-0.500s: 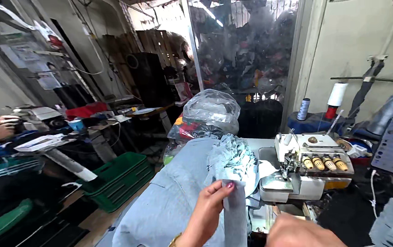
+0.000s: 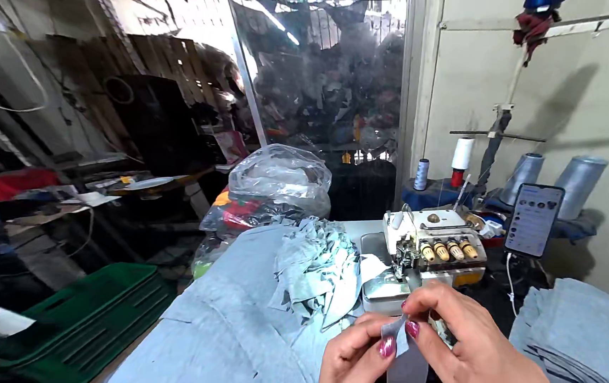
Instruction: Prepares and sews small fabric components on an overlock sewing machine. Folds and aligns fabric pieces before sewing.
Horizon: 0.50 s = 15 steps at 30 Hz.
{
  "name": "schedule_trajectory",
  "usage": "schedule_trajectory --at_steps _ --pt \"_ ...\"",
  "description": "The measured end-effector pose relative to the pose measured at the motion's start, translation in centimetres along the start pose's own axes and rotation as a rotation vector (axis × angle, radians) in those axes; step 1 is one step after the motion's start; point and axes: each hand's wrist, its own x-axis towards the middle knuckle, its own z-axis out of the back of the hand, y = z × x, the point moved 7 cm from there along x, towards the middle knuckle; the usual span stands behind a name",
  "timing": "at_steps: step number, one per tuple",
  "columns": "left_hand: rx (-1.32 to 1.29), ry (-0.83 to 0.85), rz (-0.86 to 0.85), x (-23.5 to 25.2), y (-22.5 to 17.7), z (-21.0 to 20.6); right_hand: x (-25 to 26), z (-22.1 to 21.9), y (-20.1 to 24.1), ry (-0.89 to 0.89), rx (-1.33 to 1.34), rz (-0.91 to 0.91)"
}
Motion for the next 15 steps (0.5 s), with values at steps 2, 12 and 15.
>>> schedule_trajectory --at_steps 2,12,15 --pt "0.016 0.065 -0.027 -0.3 -0.2 -0.7 -0.1 0.1 -0.2 -0.018 -0.011 -0.023" --pt "0.026 -0.098 0.129 0.1 0.0 0.5 -0.8 -2.6 -3.9 0.199 0.661 -0.366" --pt "-0.006 -0.061 0.209 0.0 1.3 0.9 -0.1 -2.7 -4.5 0.099 0.682 -0.29"
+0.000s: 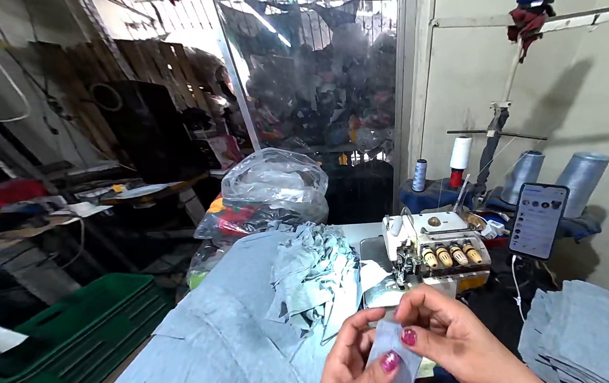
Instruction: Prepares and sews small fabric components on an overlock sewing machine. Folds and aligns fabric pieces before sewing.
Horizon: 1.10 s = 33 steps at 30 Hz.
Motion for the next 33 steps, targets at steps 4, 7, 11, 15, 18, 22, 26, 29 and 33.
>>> schedule_trajectory --at_steps 4,7,11,15,18,22,26,29,33 --pt "-0.021 -0.092 0.336 0.3 6.0 2.7 -1.3 4.5 -4.4 -0.377 -0.291 -0.005" --pt "0.167 -0.243 0.36 2.8 8.9 6.1 -3.5 6.5 -10.5 -0.557 -0.447 -0.26" --pt "0.406 -0.312 0.327 6.4 10.9 9.2 -3.8 6.1 -14.1 -0.68 -0.433 -0.453" --pt "0.367 -0.341 0.356 7.8 11.4 10.4 -3.2 5.9 -14.7 -0.797 -0.452 -0.458" --pt "0.342 -0.343 0.358 8.1 11.6 10.9 -3.1 5.8 -14.9 -0.856 -0.505 -0.411" --pt "0.356 -0.376 0.354 9.2 11.7 11.4 -3.4 5.6 -14.6 -0.85 -0.527 -0.406" --pt "0.389 -0.344 0.449 9.8 12.2 12.1 -4.8 3.1 -12.2 -0.795 -0.494 -0.204" --pt "0.523 -0.234 0.453 9.6 10.0 13.2 -5.4 -3.0 -10.5 -0.472 -0.443 -0.005" --pt "0.637 -0.304 0.321 7.9 2.2 16.5 -6.0 -12.5 -10.9 0.101 -0.545 0.188"
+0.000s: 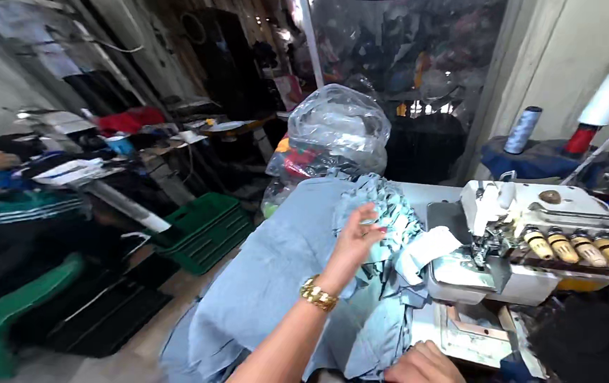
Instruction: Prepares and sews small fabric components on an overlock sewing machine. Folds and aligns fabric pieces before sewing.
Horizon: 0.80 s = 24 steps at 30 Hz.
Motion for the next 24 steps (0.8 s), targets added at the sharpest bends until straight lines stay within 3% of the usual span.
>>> schedule_trajectory --at_steps 4,6,8,11,13,16,20,24 --pt "-0.184 -0.269 -0.121 -5.9 -0.5 8.5 2.0 -5.7 2.2 0.244 -0.232 0.228" --pt "-0.304 -0.389 -0.117 -9.3 1.7 11.1 3.2 -8.0 2.1 0.293 -0.377 0.304" --pt "-0.356 -0.483 -0.051 -13.1 4.7 12.3 4.5 -8.8 1.4 0.337 -0.361 0.296" --pt "-0.406 -0.531 0.085 -18.8 9.6 10.9 6.6 -8.1 -0.2 0.575 -0.03 0.03" --pt "-0.402 -0.417 0.175 -21.7 11.7 7.6 7.7 -7.3 -1.4 0.723 0.188 -0.272" --pt "-0.343 -0.23 0.193 -22.4 11.1 2.8 8.7 -6.5 -2.3 0.68 0.468 -0.546" --pt "-0.34 -0.269 0.122 -19.7 9.5 1.4 8.7 -6.5 -1.6 0.626 0.607 -0.662" --pt "-0.265 -0.323 0.115 -19.2 8.7 2.5 9.9 -5.8 -1.2 0.515 0.469 -0.597"
